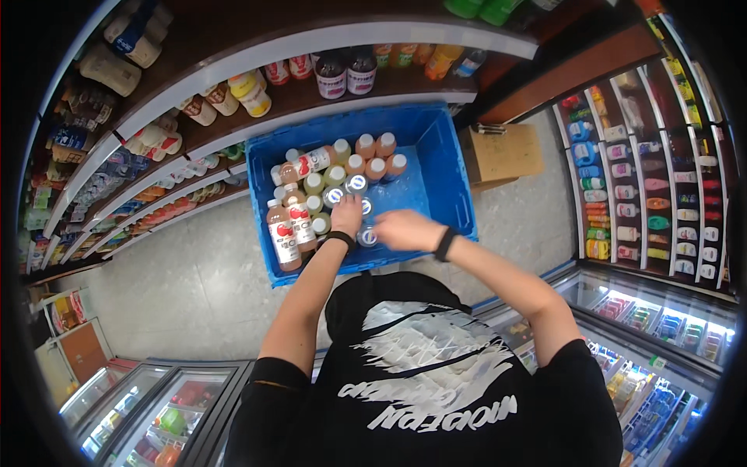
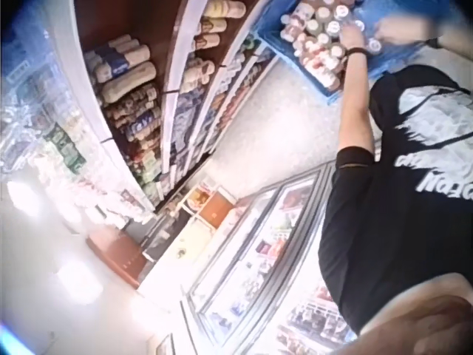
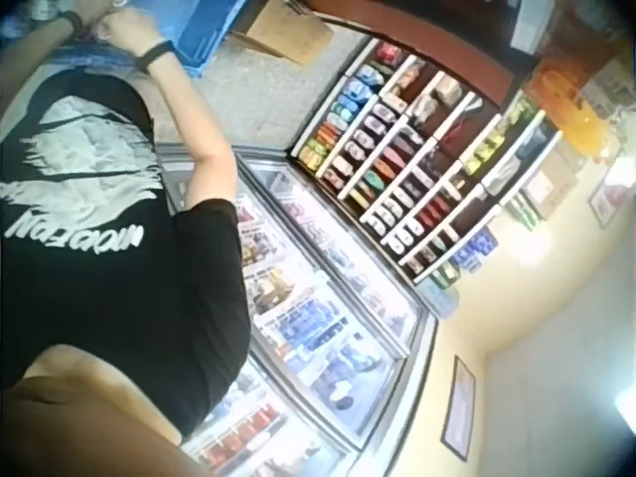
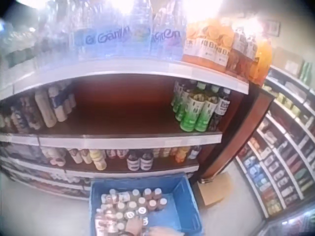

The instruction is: The person transfers various bottled beverages from a blue plastic crate onto a store shelf. They pick up bottles one by one, including green-capped and white-capped varieties, and place them in rows on the shelf. The person occasionally adjusts the bottles to align them neatly.

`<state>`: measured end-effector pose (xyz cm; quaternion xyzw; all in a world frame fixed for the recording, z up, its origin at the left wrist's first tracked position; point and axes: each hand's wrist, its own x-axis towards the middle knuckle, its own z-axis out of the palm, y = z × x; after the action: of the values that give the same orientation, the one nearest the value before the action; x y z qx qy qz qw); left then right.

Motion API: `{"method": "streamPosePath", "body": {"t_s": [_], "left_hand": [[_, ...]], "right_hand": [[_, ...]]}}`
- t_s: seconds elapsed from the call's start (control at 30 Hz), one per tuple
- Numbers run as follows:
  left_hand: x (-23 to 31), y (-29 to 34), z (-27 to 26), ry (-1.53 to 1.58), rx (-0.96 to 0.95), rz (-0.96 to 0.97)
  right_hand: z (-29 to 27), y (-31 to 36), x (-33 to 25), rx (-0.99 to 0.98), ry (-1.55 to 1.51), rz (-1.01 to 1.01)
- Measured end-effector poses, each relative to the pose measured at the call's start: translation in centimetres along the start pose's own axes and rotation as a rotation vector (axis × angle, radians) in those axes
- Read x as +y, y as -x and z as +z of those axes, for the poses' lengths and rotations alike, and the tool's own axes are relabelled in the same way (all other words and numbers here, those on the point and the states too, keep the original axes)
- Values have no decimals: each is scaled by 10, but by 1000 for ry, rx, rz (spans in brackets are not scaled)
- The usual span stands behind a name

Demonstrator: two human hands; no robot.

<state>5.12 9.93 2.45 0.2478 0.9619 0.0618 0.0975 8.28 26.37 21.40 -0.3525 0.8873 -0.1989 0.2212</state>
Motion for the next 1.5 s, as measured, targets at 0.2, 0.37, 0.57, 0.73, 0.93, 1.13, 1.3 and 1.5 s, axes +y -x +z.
{"method": "streamPosePath", "body": {"t_s": [0.2, 0.37, 0.57, 0.73, 0.93, 1.13, 1.3, 1.5], "left_hand": [[12, -13, -11, 108, -213, -24], [19, -23, 20, 139, -176, -25], [17, -32, 10, 139, -117, 133], [23, -36, -125, 360, -7, 214], [47, -28, -290, 565, 28, 138], [61, -26, -346, 806, 208, -20], [76, -15, -313, 982, 436, -171], [116, -7, -317, 1188, 225, -21]], "right_hand": [[49, 152, 75, 352, -217, 564], [80, 225, 52, 351, -623, 981], [64, 198, 52, 386, -720, 913], [38, 137, 79, 454, -567, 610], [-16, 62, 69, 505, -309, 199], [-82, 57, 31, 373, -874, 210], [-88, 61, 44, 472, -961, 168], [-125, 74, 52, 475, -921, -11]]}}
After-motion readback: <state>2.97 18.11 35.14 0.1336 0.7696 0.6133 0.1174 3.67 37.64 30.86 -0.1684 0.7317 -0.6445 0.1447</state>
